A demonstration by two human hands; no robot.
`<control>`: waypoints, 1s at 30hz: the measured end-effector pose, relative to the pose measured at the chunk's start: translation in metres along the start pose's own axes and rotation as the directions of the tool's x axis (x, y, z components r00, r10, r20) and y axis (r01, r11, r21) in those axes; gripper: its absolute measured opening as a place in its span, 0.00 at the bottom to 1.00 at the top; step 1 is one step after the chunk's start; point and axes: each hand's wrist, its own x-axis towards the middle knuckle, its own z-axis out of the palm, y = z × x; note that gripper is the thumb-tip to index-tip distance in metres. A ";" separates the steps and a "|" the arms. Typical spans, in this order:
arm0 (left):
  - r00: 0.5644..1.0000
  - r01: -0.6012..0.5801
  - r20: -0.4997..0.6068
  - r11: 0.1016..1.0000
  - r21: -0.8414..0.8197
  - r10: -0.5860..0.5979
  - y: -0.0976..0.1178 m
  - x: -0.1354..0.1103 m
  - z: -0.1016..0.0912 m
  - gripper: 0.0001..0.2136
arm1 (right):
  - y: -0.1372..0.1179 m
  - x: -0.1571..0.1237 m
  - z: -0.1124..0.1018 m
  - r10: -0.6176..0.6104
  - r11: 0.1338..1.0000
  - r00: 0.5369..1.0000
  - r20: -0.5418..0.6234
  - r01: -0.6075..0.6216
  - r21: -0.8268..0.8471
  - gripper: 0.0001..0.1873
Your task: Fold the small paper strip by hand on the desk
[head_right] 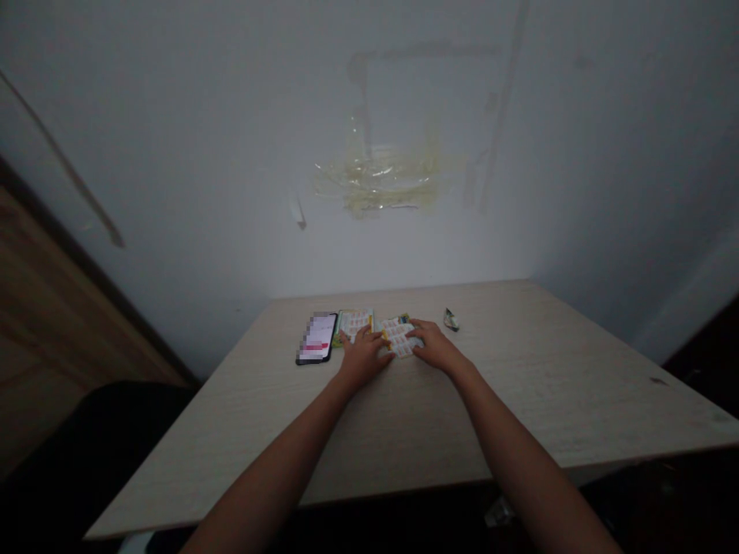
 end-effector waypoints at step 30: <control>0.986 -0.153 0.061 0.988 -0.003 0.153 -0.005 -0.001 -0.020 0.21 | 0.013 -0.001 -0.009 -0.118 0.979 0.981 0.152 0.090 0.181 0.25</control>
